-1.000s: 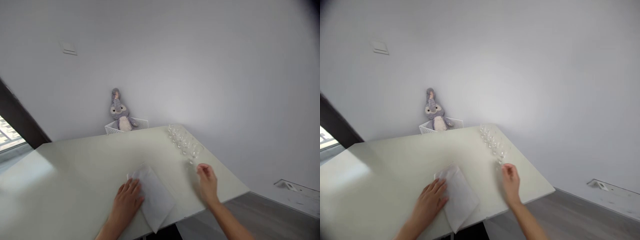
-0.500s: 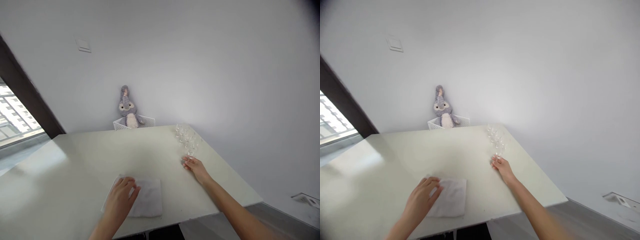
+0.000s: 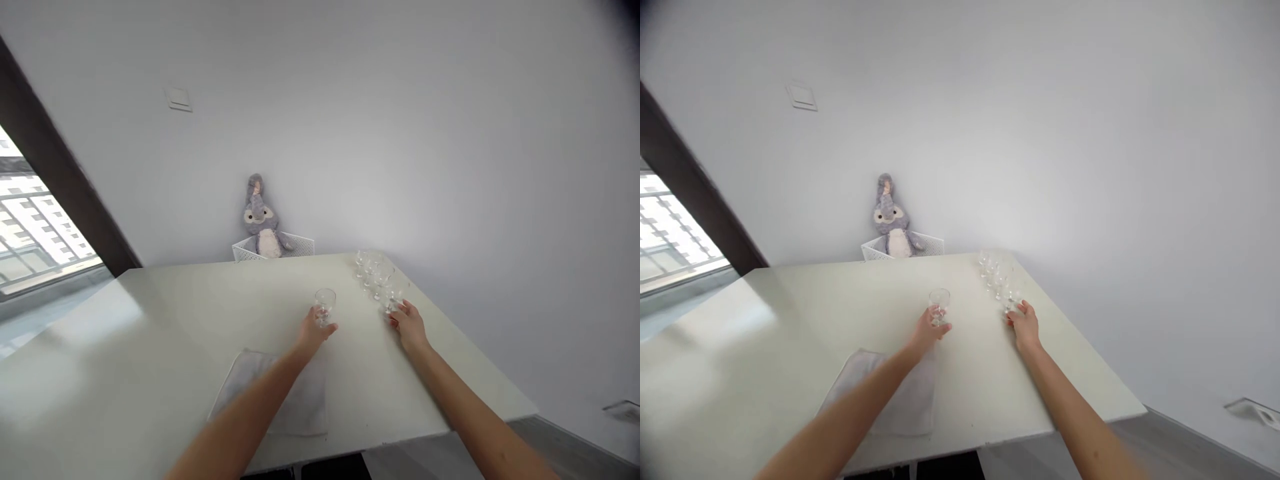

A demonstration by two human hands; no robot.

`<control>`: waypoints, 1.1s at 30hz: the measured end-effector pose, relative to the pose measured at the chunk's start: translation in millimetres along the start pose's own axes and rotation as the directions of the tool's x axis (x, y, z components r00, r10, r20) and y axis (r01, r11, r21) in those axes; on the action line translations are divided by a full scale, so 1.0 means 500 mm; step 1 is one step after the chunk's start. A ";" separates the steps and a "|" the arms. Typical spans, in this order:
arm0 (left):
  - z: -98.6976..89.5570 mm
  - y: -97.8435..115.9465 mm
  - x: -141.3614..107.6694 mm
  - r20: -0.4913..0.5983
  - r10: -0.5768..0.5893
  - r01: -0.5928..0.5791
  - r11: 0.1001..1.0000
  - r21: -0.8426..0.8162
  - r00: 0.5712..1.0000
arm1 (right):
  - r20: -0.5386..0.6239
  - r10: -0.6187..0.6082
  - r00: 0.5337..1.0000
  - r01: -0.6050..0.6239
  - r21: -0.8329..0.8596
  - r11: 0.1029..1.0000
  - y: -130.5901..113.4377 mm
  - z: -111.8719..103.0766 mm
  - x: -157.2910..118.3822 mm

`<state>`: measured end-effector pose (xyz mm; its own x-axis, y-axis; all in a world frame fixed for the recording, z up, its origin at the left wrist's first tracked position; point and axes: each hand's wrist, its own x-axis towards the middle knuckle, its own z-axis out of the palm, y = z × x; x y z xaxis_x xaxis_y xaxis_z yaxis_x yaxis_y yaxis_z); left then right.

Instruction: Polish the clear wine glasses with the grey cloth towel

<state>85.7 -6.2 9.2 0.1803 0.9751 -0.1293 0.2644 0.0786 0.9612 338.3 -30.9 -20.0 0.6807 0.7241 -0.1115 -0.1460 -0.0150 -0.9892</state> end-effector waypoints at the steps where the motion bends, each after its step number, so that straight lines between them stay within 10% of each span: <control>1: 0.012 0.000 0.006 0.007 -0.006 0.006 1.000 -0.023 1.000 | 0.038 0.005 0.999 -0.004 -0.021 1.000 -0.001 0.009 0.006; 6: -0.018 -0.025 0.033 -0.074 -0.011 0.008 0.999 -0.031 0.997 | 0.085 0.007 0.996 0.004 -0.120 0.993 0.005 0.048 0.012; 23: -0.480 -0.120 0.162 -0.608 -0.017 -0.020 0.998 -0.054 0.794 | 0.257 -0.170 0.951 0.270 -0.426 0.864 0.024 0.041 -0.010; 29: -0.548 -0.102 0.178 -0.653 -0.046 -0.020 0.995 -0.094 0.756 | 0.280 -0.201 0.939 0.314 -0.456 0.833 0.036 0.042 -0.002; 33: -0.548 -0.104 0.151 -0.764 -0.080 0.042 0.997 -0.069 0.640 | 0.294 -0.199 0.935 0.327 -0.493 0.806 0.039 0.039 -0.001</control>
<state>-173.9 120.3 16.2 -0.6294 0.7766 0.0266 0.2057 0.1335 0.9695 321.3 -18.0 -37.6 0.4545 0.8825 0.1211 0.4589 -0.1154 -0.8810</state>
